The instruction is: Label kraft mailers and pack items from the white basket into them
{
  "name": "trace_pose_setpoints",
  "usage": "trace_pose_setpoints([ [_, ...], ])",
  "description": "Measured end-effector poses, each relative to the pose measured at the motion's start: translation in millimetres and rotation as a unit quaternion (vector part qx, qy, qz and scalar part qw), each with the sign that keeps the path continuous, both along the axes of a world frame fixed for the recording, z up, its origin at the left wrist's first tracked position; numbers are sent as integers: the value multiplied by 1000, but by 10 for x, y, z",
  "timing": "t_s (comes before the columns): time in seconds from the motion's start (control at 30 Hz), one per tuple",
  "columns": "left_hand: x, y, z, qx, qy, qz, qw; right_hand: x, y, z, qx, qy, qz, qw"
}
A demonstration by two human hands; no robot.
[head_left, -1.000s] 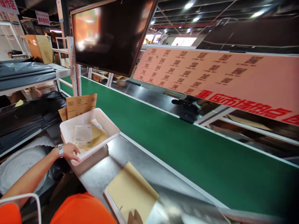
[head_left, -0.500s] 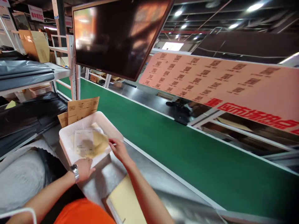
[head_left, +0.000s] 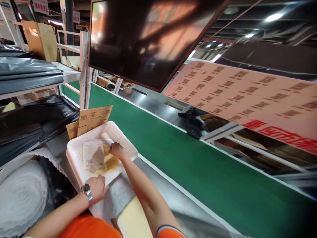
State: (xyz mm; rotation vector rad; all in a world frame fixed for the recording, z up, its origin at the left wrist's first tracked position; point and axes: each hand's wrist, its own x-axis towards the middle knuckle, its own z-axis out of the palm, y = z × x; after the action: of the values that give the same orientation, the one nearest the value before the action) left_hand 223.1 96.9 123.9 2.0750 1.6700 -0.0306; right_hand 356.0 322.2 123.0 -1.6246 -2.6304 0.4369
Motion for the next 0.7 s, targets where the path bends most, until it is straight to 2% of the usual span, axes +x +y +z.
trace_pose_setpoints([
  [0.17,113,79,31,-1,10,26,1000,148,51,371,-4,31,-57,998],
  [0.3,185,219,98,27,2,49,998,439,-31,740,23,90,-98,991],
  [0.37,183,324,109,33,3,53,998,652,-180,917,55,190,-115,973],
  [0.43,145,447,91,42,4,60,997,893,-407,1076,87,307,-130,939],
  [0.5,82,566,59,64,-3,62,996,1141,-692,1197,98,373,-146,911],
  [0.57,27,646,50,127,-30,56,990,1373,-1005,1253,81,387,-159,904],
  [0.6,18,662,66,182,-62,52,980,1475,-1163,1249,63,384,-159,907],
  [0.63,28,657,100,246,-107,41,962,1565,-1317,1222,41,374,-149,914],
  [0.7,114,591,209,362,-220,-11,906,1695,-1605,1109,0,340,-105,935],
])
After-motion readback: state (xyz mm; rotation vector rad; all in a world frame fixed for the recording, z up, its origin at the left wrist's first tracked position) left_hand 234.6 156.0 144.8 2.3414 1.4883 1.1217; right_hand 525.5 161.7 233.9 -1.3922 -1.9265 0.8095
